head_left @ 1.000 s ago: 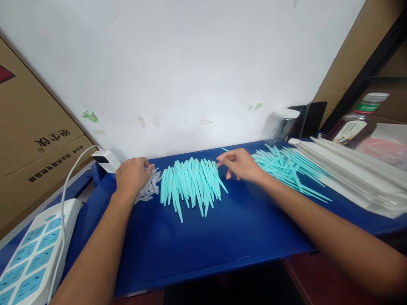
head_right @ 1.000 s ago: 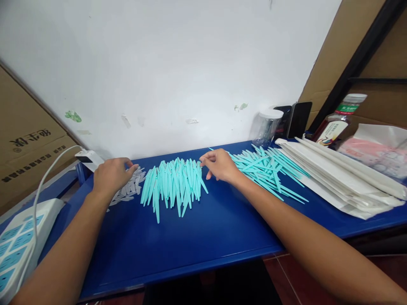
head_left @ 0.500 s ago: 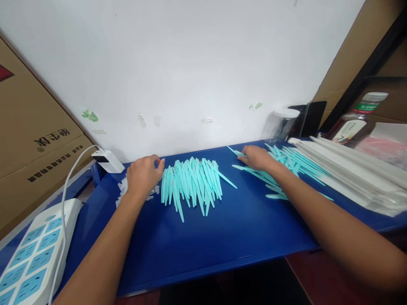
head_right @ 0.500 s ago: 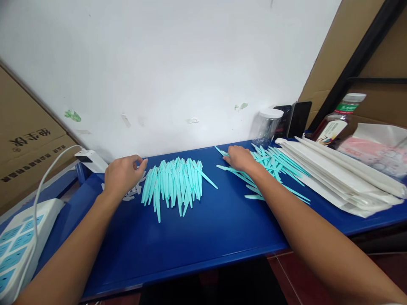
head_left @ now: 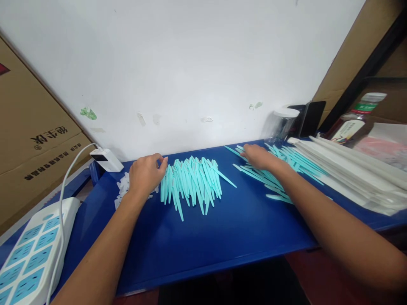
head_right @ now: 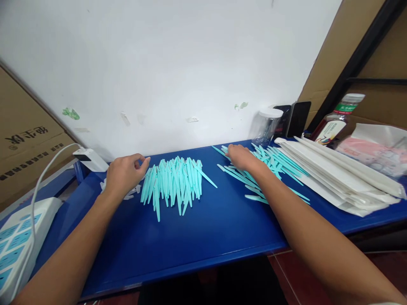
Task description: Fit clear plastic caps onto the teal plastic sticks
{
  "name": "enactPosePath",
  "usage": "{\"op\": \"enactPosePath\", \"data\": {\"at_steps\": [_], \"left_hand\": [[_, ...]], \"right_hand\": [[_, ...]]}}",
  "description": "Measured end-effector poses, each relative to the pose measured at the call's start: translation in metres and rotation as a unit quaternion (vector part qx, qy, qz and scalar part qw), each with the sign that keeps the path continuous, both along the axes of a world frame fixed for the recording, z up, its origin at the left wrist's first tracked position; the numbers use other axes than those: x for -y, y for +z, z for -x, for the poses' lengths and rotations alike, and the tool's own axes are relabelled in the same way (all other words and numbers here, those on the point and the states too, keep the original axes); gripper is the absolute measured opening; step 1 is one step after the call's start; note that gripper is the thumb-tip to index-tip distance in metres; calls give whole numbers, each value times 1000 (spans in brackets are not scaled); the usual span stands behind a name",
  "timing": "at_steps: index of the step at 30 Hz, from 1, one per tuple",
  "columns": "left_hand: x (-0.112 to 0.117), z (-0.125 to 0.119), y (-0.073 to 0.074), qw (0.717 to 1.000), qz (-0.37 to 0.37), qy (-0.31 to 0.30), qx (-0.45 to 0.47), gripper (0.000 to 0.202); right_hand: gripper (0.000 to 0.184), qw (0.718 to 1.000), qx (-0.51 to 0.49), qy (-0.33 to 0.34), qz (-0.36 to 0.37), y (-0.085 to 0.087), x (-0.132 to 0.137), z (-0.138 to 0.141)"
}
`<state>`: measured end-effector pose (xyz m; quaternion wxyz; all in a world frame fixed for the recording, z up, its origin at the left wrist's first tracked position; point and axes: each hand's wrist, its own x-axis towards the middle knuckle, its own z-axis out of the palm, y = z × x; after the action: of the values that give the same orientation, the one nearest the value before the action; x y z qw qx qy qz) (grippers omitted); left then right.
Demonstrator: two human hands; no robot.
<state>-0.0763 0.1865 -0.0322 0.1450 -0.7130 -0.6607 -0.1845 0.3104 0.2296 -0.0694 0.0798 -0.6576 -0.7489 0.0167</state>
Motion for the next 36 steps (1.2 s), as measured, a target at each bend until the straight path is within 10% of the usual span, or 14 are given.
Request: {"op": "enactPosePath", "data": {"at_steps": [8,17,28,36], "left_hand": [[0,1,-2,999,-24,-21,21,38],[1,-3,-3,993,-34,-61,91,38],[1,-8,-6,990,-21,-88,111,38],[2,-8,-8,988,-19,-107,108,38]], "right_hand": [[31,988,-51,-9,-146,16,1,3],[39,987,-96,19,-126,23,11,14],[56,992,-29,-8,122,18,4,-18],[38,991,-32,47,118,22,10,-5]]}}
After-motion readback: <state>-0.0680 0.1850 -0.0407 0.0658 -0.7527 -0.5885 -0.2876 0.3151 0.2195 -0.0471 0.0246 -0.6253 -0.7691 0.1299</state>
